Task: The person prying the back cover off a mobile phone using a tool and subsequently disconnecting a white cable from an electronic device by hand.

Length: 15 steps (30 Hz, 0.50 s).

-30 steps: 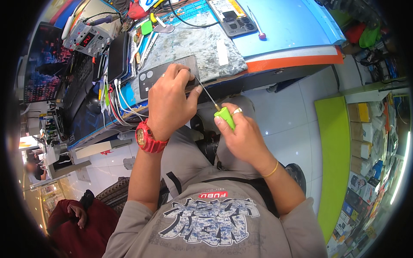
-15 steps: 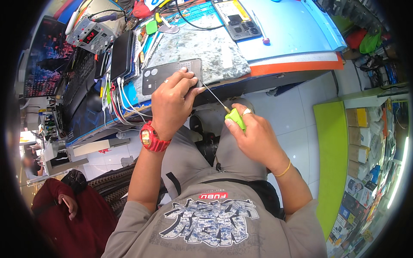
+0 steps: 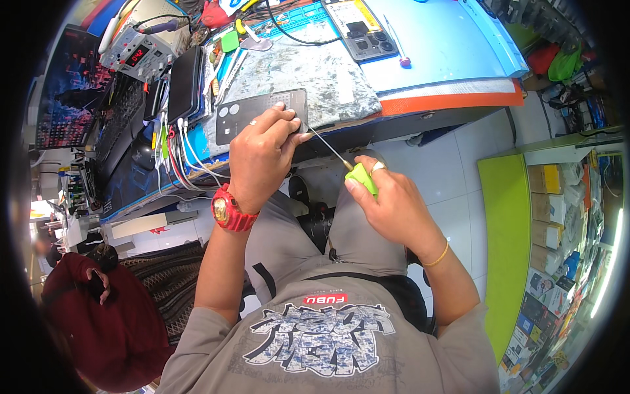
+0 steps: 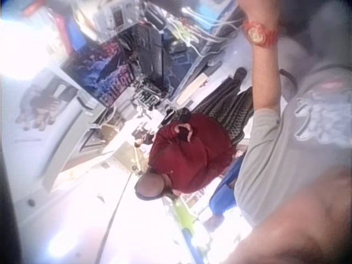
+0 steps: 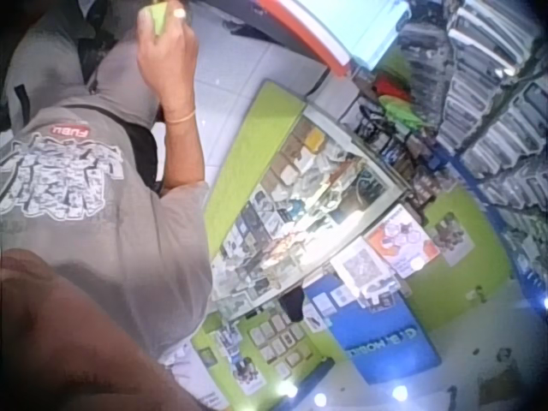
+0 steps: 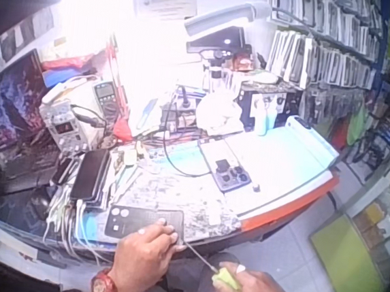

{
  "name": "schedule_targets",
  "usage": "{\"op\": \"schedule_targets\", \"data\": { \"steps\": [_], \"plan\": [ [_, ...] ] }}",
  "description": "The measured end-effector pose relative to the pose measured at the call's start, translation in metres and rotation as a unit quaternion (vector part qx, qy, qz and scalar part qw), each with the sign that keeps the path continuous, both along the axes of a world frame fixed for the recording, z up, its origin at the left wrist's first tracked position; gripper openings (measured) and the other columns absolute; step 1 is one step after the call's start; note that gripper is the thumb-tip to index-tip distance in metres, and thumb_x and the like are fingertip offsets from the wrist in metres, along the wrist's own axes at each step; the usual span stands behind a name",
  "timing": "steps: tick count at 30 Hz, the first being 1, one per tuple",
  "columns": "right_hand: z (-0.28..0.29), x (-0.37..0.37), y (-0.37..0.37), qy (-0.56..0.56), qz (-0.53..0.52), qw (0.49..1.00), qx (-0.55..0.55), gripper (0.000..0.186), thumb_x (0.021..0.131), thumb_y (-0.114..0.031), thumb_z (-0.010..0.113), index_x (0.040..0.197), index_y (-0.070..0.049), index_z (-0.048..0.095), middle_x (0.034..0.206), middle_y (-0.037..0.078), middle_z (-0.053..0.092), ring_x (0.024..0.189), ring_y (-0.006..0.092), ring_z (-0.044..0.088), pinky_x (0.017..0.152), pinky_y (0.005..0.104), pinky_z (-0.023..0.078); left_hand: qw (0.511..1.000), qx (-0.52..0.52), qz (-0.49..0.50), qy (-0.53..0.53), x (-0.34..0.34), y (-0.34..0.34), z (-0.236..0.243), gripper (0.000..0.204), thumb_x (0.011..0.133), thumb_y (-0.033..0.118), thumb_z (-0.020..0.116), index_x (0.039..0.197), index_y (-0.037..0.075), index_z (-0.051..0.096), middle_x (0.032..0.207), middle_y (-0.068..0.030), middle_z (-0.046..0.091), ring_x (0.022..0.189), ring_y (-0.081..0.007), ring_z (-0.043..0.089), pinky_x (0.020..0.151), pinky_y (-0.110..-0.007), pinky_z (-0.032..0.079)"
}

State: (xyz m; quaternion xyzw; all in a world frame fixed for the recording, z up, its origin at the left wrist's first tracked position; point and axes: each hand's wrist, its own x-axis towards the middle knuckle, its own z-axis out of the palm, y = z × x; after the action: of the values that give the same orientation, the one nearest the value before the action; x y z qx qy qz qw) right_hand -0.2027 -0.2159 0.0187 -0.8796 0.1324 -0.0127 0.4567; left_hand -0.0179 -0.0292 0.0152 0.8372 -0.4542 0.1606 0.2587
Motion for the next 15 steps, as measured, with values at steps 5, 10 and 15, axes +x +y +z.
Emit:
{"op": "schedule_targets", "data": {
  "steps": [5, 10, 15],
  "plan": [
    [0.0041, -0.0007, 0.0001, 0.002, 0.004, 1.0, 0.005, 0.046, 0.109, -0.03, 0.069, 0.138, 0.005, 0.067, 0.107, 0.031, 0.077, 0.096, 0.0502, 0.075, 0.086, 0.0517, 0.058, 1.0, -0.001, 0.0, 0.005, 0.0001, 0.0002, 0.0002, 0.019, 0.086, 0.015, 0.09, 0.099, 0.005, 0.08, 0.11, -0.0074, 0.08, 0.118, -0.0331, 0.078, 0.086, -0.043, 0.064],
    [0.0078, -0.0033, 0.0007, 0.002, 0.007, 1.0, -0.007, 0.044, 0.109, -0.027, 0.069, 0.14, 0.004, 0.067, 0.108, 0.029, 0.077, 0.095, 0.0477, 0.075, 0.086, 0.0494, 0.058, 1.0, 0.0, 0.001, 0.006, 0.0001, 0.0005, 0.0003, 0.019, 0.086, 0.016, 0.09, 0.098, 0.005, 0.08, 0.11, -0.0072, 0.08, 0.117, -0.033, 0.078, 0.086, -0.043, 0.064],
    [0.0078, -0.0013, -0.0012, 0.008, 0.008, 1.0, 0.001, 0.043, 0.109, -0.027, 0.069, 0.139, 0.004, 0.067, 0.108, 0.029, 0.078, 0.096, 0.0479, 0.075, 0.086, 0.0496, 0.058, 1.0, -0.002, 0.0, 0.008, 0.0001, -0.0001, 0.0006, 0.02, 0.086, 0.016, 0.09, 0.099, 0.005, 0.08, 0.11, -0.0074, 0.08, 0.118, -0.0328, 0.078, 0.086, -0.043, 0.064]
  ]
}}
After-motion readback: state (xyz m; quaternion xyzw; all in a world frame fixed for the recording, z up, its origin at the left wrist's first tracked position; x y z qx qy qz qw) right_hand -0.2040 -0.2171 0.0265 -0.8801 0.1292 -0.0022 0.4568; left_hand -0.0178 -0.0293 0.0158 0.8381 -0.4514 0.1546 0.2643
